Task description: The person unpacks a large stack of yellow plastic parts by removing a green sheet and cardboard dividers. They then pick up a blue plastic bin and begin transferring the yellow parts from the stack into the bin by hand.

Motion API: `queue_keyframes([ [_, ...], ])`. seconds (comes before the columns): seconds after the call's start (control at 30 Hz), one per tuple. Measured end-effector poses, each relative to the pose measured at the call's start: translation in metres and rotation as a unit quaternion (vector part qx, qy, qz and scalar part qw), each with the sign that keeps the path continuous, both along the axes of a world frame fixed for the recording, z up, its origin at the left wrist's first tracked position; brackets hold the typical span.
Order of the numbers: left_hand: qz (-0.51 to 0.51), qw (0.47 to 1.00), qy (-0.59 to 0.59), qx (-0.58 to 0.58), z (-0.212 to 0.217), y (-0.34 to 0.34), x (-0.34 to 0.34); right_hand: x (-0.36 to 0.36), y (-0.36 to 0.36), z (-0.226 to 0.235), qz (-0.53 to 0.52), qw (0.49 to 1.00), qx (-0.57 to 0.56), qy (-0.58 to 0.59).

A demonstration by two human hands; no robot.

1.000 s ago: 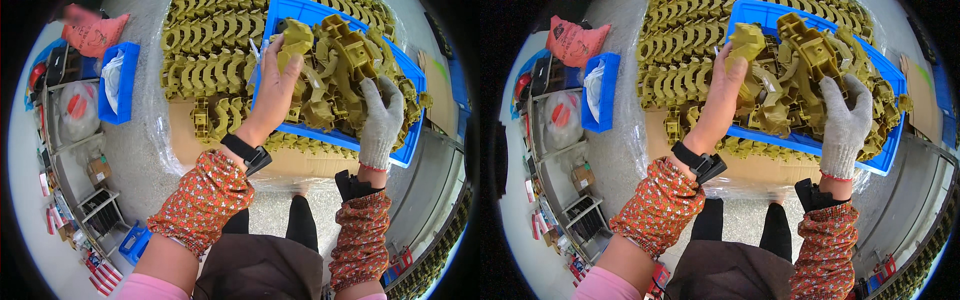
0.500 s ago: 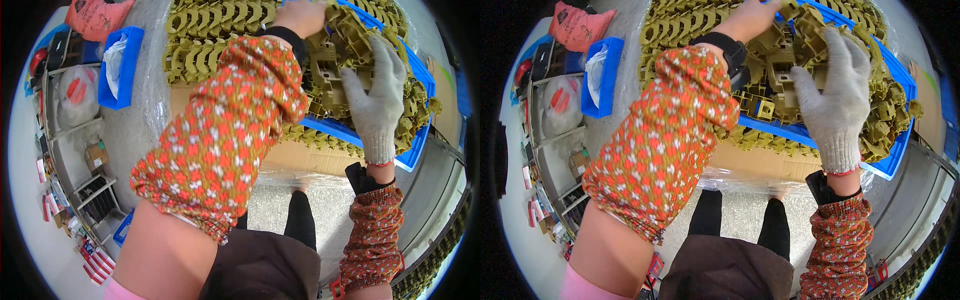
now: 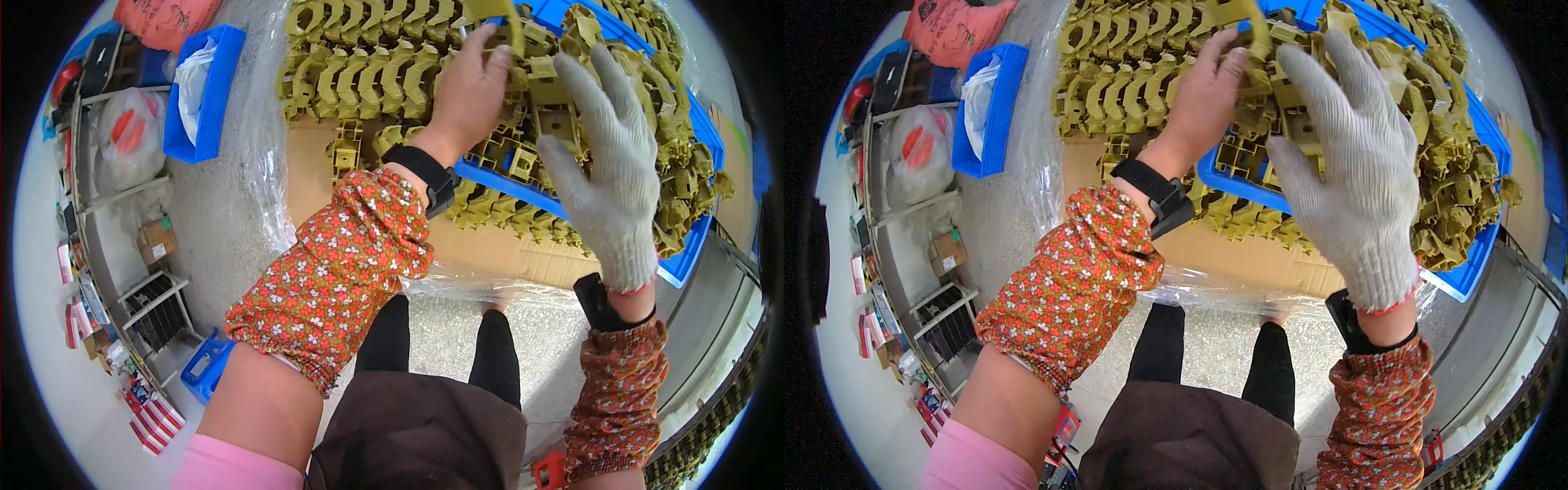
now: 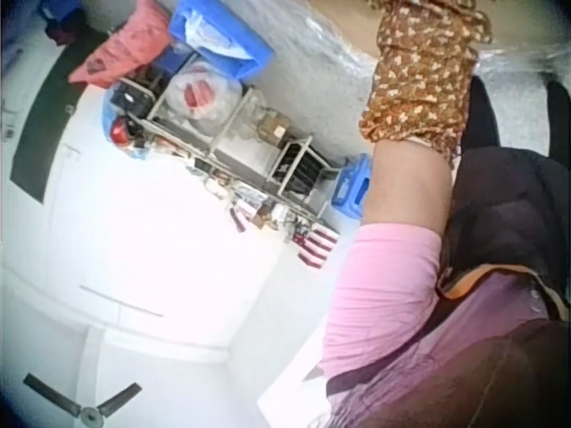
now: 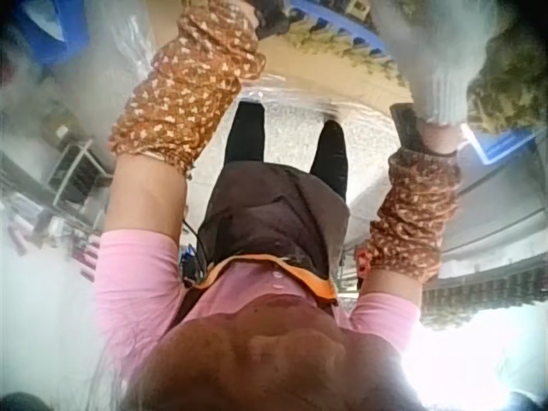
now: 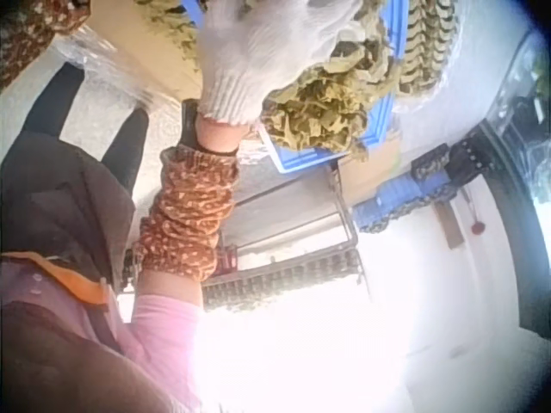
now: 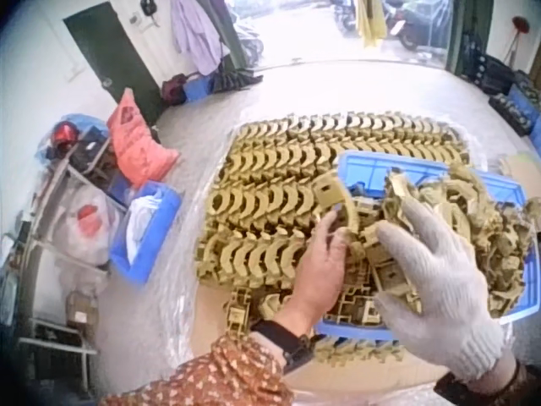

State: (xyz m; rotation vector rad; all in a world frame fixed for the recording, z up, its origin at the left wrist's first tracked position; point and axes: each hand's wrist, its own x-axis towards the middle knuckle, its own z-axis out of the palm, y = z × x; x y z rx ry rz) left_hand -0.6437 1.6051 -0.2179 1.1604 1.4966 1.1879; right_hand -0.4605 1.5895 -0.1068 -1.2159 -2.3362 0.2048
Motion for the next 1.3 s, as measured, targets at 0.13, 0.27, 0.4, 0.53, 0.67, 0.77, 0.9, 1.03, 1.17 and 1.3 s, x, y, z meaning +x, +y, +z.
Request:
queue_keyframes([
  [0.13,0.01,0.924,0.304,0.23,-0.007,0.017,0.013,0.01,-0.004,-0.018,-0.064,0.996,0.05,0.027],
  [0.27,-0.099,0.966,0.231,0.06,-0.005,0.073,0.023,0.02,-0.002,-0.03,-0.134,0.99,0.023,0.035],
  [0.4,-0.07,0.948,0.305,-0.056,-0.005,0.112,0.01,0.003,0.0,-0.027,-0.064,0.997,0.027,-0.021],
  [0.53,0.036,0.964,0.255,0.062,0.011,0.087,0.009,-0.005,0.009,-0.019,-0.029,0.995,0.075,-0.064],
  [0.67,-0.023,0.916,0.372,0.149,-0.014,0.054,0.004,0.011,0.006,-0.022,-0.086,0.983,0.06,-0.148],
  [0.77,-0.111,0.879,0.464,0.017,0.01,0.075,0.006,0.03,0.002,-0.031,-0.164,0.965,0.058,-0.194],
  [0.9,-0.13,0.89,0.432,-0.067,0.034,0.095,0.001,0.035,0.003,-0.036,-0.175,0.984,0.017,-0.041],
  [1.03,-0.098,0.909,0.388,-0.12,0.008,0.135,0.026,0.015,0.008,-0.023,-0.097,0.993,0.044,-0.048],
  [1.17,-0.043,0.997,0.03,0.06,-0.043,0.145,0.009,-0.004,0.007,-0.02,0.004,0.999,-0.044,-0.004],
  [1.3,-0.238,0.966,-0.055,0.081,-0.012,0.088,-0.028,0.016,0.003,-0.042,-0.024,0.983,-0.004,-0.181],
])
